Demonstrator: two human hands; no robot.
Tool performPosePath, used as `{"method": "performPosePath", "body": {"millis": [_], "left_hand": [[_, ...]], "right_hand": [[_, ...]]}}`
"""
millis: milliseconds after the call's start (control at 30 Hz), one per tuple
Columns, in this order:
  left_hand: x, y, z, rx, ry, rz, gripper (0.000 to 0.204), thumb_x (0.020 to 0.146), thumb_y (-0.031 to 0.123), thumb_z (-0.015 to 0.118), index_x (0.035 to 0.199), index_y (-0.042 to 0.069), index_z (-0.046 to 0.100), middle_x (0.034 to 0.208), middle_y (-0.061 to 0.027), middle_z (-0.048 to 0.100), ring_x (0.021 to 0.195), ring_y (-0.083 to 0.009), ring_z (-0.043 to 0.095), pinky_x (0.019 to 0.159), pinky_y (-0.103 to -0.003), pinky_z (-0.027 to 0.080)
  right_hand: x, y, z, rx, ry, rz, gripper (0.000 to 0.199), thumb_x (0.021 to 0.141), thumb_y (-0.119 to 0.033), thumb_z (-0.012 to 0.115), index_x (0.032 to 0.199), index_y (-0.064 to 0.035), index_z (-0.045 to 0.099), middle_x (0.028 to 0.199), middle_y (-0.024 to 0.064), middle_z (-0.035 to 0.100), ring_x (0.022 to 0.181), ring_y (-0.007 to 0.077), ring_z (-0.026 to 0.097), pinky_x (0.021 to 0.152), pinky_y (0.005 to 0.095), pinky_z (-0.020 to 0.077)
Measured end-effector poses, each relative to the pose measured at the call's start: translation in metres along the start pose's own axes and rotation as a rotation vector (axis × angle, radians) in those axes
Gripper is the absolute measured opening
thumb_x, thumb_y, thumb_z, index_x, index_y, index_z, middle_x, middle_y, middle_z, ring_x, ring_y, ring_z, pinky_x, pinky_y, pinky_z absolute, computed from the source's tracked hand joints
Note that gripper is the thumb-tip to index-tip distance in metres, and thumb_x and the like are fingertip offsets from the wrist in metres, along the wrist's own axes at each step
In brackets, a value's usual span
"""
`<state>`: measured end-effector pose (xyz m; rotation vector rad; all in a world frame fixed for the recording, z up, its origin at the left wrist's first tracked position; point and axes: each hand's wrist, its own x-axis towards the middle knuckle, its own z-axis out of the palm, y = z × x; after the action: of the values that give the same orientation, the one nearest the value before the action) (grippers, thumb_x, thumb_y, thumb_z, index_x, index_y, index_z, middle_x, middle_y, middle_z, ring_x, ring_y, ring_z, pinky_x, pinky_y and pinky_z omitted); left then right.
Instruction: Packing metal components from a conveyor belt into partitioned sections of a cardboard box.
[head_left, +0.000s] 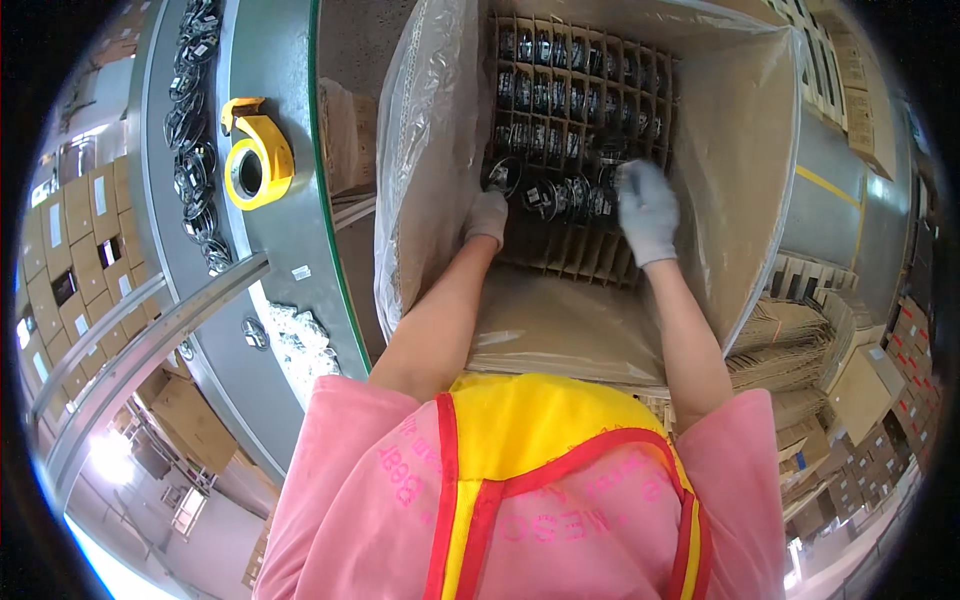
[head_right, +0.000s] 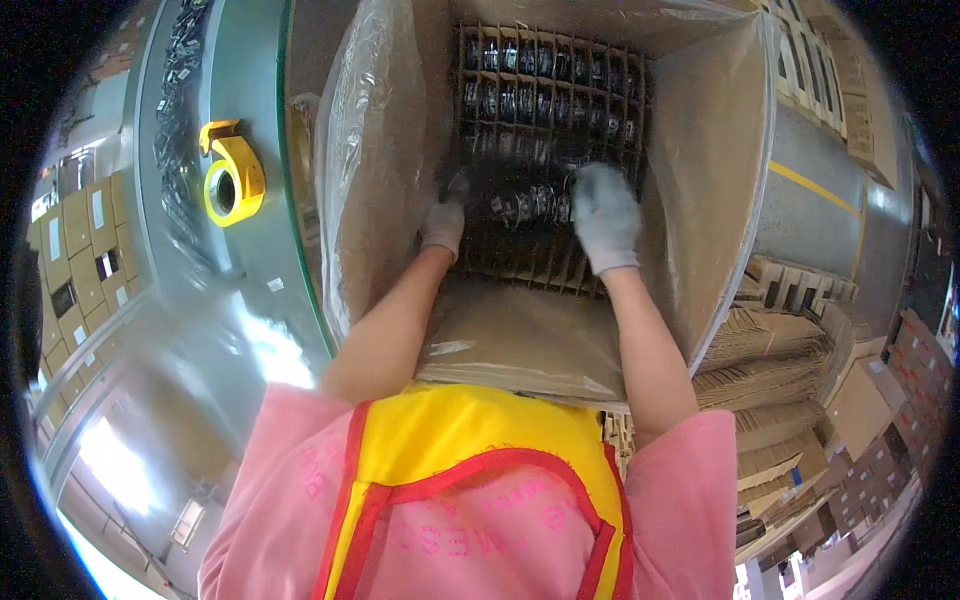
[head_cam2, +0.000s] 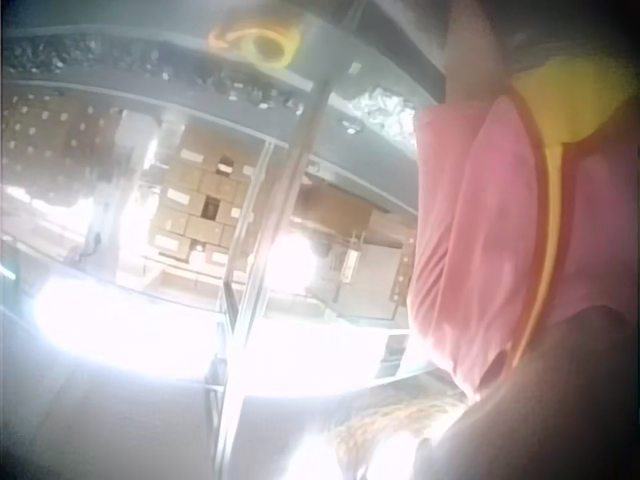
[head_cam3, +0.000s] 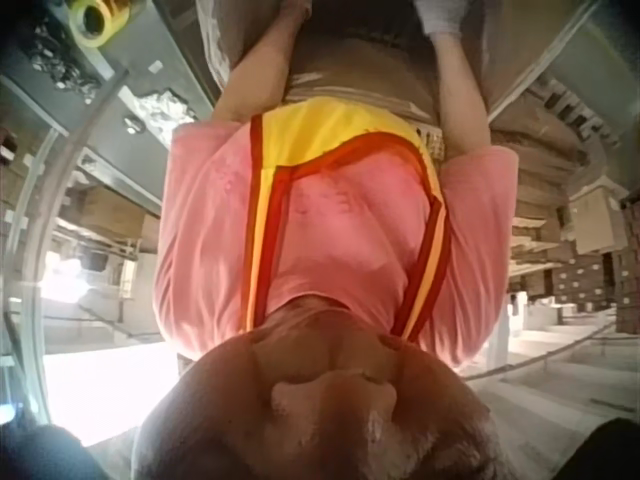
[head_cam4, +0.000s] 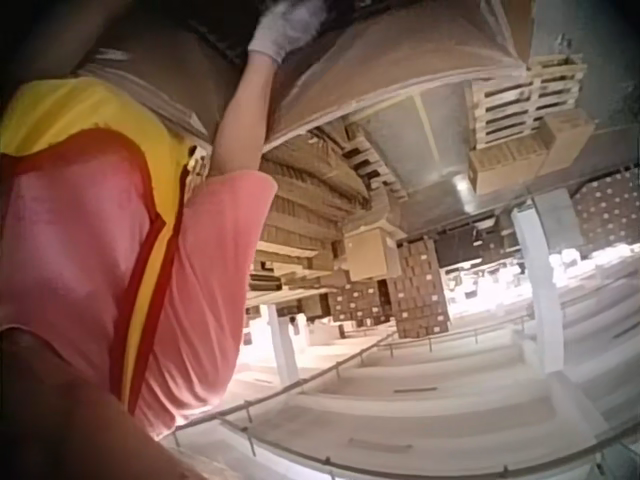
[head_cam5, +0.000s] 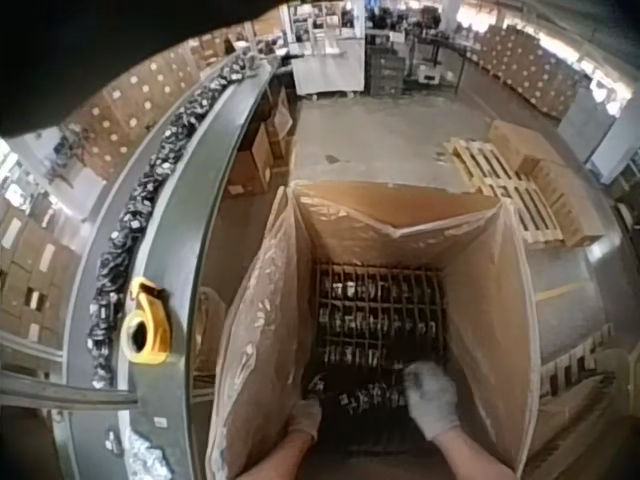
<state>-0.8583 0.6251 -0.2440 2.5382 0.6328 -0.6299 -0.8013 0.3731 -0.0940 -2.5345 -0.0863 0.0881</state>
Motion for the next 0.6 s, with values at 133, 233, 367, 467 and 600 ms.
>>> {"method": "performPosePath", "body": {"millis": [133,233,367,467,600], "left_hand": [[0.035,-0.079,0.049,-0.029,0.323,-0.15,0.034,0.089,0.022,0.043,0.087,0.0,0.069,0.095,-0.0282,0.065,0.091,-0.0434,0.063,0.081,-0.049,0.048],[-0.024,0.049,-0.055,-0.023,-0.237,0.005,0.039,0.091,0.028,0.043,0.096,-0.002,0.068,0.101,-0.0302,0.063,0.099,-0.0459,0.06,0.086,-0.047,0.046],[-0.026,0.048,-0.078,-0.228,-0.286,-0.336,0.054,0.097,0.039,0.039,0.125,-0.004,0.055,0.129,-0.0252,0.053,0.124,-0.039,0.047,0.102,-0.042,0.036],[0.006,-0.015,-0.017,-0.292,0.163,-0.115,0.063,0.096,0.044,0.039,0.136,-0.005,0.043,0.138,-0.022,0.046,0.131,-0.0338,0.041,0.105,-0.038,0.032],[-0.008,0.023,-0.044,-0.363,-0.109,-0.078,0.063,0.096,0.043,0.042,0.14,-0.001,0.038,0.141,-0.0179,0.045,0.131,-0.0291,0.04,0.106,-0.036,0.031]], "right_hand": [[0.004,-0.079,0.05,-0.011,-0.466,-0.141,0.032,0.085,-0.019,0.058,0.114,-0.006,0.056,0.102,0.0181,0.065,0.093,0.0368,0.063,0.082,0.0436,0.0494],[-0.004,-0.044,0.086,-0.233,-0.577,0.127,0.034,0.084,-0.015,0.054,0.117,-0.0058,0.053,0.1,0.0222,0.064,0.088,0.0382,0.063,0.078,0.0459,0.0503],[0.005,-0.082,0.086,-0.073,-0.573,0.185,0.036,0.082,-0.014,0.055,0.117,-0.0047,0.051,0.096,0.0256,0.064,0.086,0.0395,0.063,0.074,0.0488,0.0496],[0.012,-0.081,0.089,-0.015,-0.514,0.214,0.037,0.083,-0.016,0.056,0.117,-0.004,0.052,0.096,0.0263,0.064,0.09,0.0405,0.062,0.077,0.048,0.0489],[-0.005,-0.055,0.095,0.081,-0.469,0.185,0.038,0.083,-0.018,0.057,0.118,-0.004,0.052,0.098,0.0262,0.063,0.094,0.0413,0.061,0.081,0.0468,0.0482]]}}
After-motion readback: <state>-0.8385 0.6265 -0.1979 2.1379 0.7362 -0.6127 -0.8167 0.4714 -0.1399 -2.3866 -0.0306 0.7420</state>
